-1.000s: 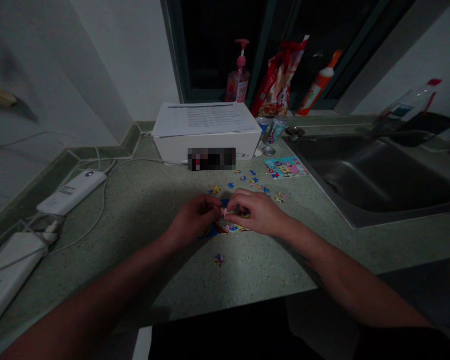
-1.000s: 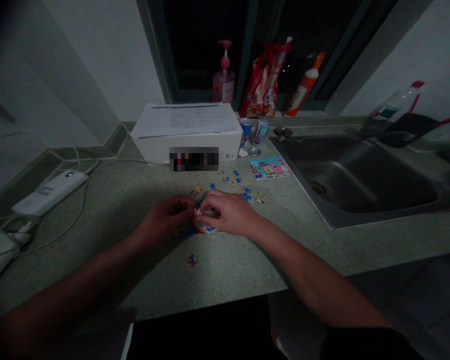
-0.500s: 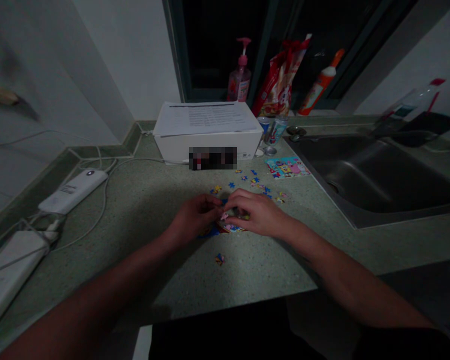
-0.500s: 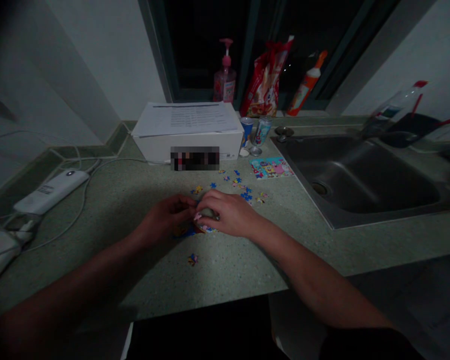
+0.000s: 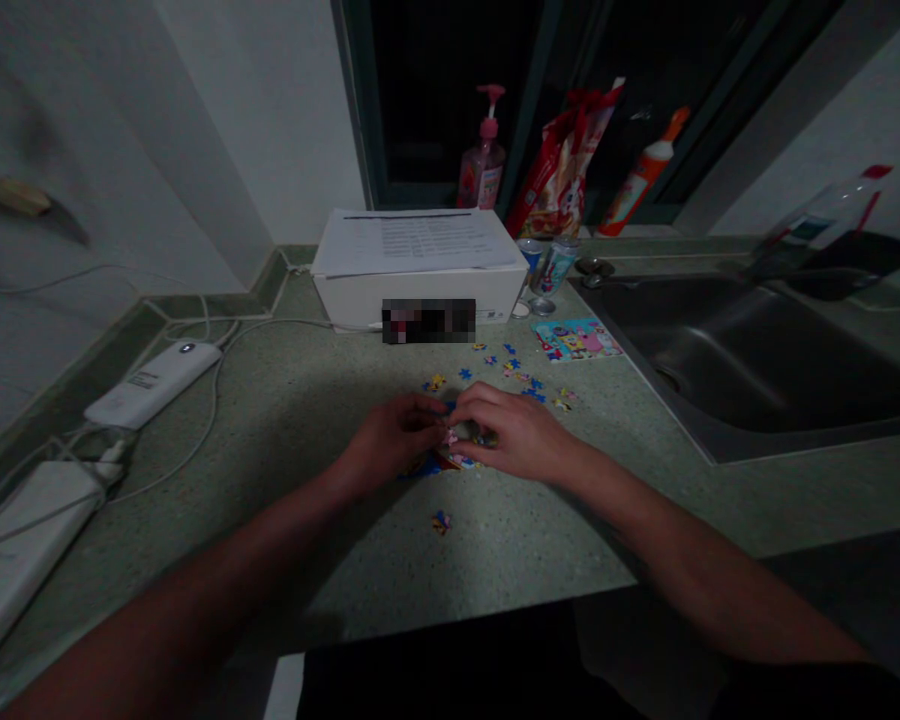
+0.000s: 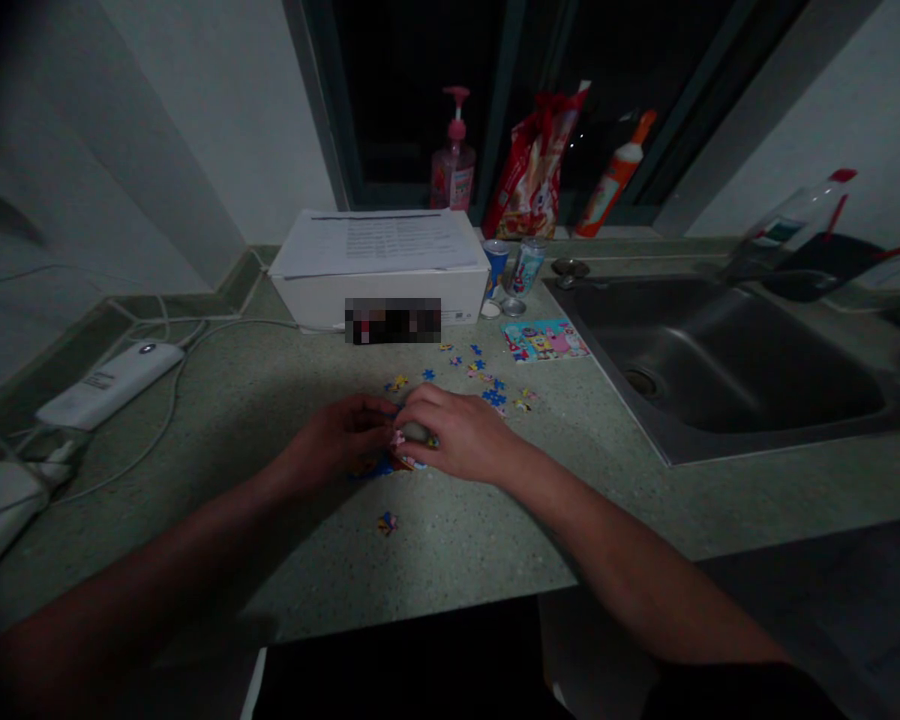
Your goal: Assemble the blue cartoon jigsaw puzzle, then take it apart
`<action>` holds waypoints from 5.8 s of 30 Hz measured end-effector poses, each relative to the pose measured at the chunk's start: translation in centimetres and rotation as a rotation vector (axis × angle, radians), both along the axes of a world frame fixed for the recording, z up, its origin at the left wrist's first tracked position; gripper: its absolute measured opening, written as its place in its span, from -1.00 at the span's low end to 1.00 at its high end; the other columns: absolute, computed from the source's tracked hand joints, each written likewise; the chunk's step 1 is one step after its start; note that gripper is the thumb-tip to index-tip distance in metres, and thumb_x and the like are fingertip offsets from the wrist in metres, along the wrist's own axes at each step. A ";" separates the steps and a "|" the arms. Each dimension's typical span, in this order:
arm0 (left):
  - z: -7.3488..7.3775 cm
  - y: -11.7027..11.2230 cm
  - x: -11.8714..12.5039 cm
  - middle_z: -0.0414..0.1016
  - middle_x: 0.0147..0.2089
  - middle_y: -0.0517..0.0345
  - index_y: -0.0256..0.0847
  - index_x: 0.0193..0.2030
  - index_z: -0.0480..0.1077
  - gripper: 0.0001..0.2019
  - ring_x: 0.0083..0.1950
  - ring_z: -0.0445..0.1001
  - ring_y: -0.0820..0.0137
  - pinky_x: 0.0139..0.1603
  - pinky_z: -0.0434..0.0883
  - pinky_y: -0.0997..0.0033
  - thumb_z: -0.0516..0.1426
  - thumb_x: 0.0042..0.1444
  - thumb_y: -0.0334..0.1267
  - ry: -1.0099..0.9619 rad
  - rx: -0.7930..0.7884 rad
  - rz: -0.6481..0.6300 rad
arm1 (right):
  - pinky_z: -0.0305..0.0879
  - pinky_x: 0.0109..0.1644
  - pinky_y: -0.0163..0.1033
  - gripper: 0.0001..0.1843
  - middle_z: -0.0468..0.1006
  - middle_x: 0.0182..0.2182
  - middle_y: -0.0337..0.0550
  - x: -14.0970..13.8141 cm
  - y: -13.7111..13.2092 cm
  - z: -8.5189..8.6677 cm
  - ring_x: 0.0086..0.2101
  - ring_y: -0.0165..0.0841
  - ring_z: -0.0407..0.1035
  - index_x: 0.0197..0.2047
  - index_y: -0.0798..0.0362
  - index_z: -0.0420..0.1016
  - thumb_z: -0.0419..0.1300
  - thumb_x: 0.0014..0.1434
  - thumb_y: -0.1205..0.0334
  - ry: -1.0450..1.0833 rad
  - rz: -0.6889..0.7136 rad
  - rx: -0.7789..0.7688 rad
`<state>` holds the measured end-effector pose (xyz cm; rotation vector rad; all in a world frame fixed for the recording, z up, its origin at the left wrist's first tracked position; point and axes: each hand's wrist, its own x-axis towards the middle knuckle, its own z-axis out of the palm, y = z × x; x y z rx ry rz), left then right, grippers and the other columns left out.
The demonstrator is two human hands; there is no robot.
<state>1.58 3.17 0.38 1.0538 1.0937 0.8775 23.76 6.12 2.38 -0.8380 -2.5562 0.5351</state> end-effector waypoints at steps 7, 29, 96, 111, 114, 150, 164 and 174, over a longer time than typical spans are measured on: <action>-0.6 0.2 -0.4 0.69 -0.25 0.07 -0.19 -0.13 0.54 -0.73 -0.28 0.63 0.31 -0.20 0.49 0.28 0.40 0.01 -0.30 0.042 0.016 0.007 | 0.40 -0.08 -0.19 -0.83 0.57 -0.06 -0.09 0.1 -0.3 0.3 -0.10 -0.27 0.51 -0.06 -0.01 0.58 0.25 0.39 0.10 0.016 0.016 0.028; -0.2 0.2 -0.5 0.67 -0.19 0.00 -0.16 -0.11 0.52 -0.83 -0.15 0.64 0.21 -0.03 0.57 0.11 0.20 0.18 -0.22 0.461 0.359 0.098 | 0.26 -0.16 -0.21 -0.87 0.59 -0.17 -0.17 -0.3 0.0 -0.7 -0.22 -0.31 0.49 -0.12 -0.02 0.60 0.29 0.35 0.13 -0.219 -0.024 0.009; -0.6 -1.3 -5.4 0.65 -0.16 0.04 -0.07 -0.09 0.54 -0.81 -0.16 0.62 0.18 -0.05 0.56 0.09 0.12 0.29 -0.14 0.757 0.620 0.063 | 0.32 -0.12 -0.19 -0.85 0.58 -0.19 -0.16 4.0 3.6 0.9 -0.21 -0.30 0.47 -0.06 -0.08 0.65 0.25 0.37 0.17 -0.211 -0.216 -0.056; -0.9 -1.1 -5.5 0.68 -0.17 0.05 -0.05 -0.10 0.55 -0.80 -0.17 0.65 0.13 -0.12 0.59 0.09 0.13 0.26 -0.11 0.758 0.618 0.074 | 0.32 -0.16 -0.19 -0.77 0.65 -0.11 -0.07 4.9 5.5 -0.8 -0.17 -0.23 0.52 0.01 -0.04 0.66 0.21 0.39 0.18 -0.305 -0.421 0.009; -1.2 -1.1 -5.6 0.67 -0.16 0.06 -0.04 -0.09 0.55 -0.79 -0.16 0.65 0.11 -0.10 0.59 0.07 0.14 0.28 -0.08 0.761 0.605 0.068 | 0.34 -0.13 -0.19 -0.72 0.65 -0.07 -0.03 4.9 5.8 -1.1 -0.12 -0.21 0.53 0.09 -0.03 0.65 0.18 0.42 0.20 -0.304 -0.422 0.032; -1.5 -1.2 -5.8 0.69 -0.13 0.04 -0.09 -0.09 0.56 -0.74 -0.14 0.67 0.13 -0.15 0.61 0.14 0.12 0.26 -0.06 0.793 0.612 0.049 | 0.34 -0.15 -0.18 -0.75 0.68 -0.04 0.04 7.4 6.6 -0.3 -0.13 -0.15 0.56 -0.01 -0.02 0.71 0.25 0.32 0.25 -0.456 -0.613 -0.033; -1.3 -1.2 -5.6 0.68 -0.13 0.01 -0.07 -0.09 0.57 -0.75 -0.13 0.66 0.09 -0.11 0.60 0.03 0.12 0.25 -0.07 0.770 0.607 0.051 | 0.33 -0.16 -0.16 -0.80 0.69 -0.17 -0.01 7.3 7.1 -1.5 -0.20 -0.19 0.55 -0.08 0.02 0.67 0.25 0.27 0.29 -0.388 -0.580 -0.100; -0.9 -1.4 -5.2 0.67 -0.13 0.01 -0.09 -0.09 0.56 -0.76 -0.13 0.64 0.11 -0.06 0.58 0.05 0.12 0.25 -0.09 0.752 0.594 0.044 | 0.25 -0.26 -0.22 -0.92 0.66 -0.29 -0.11 7.6 7.1 -1.2 -0.32 -0.26 0.49 -0.23 0.00 0.59 0.25 0.20 0.31 -0.294 -0.566 -0.113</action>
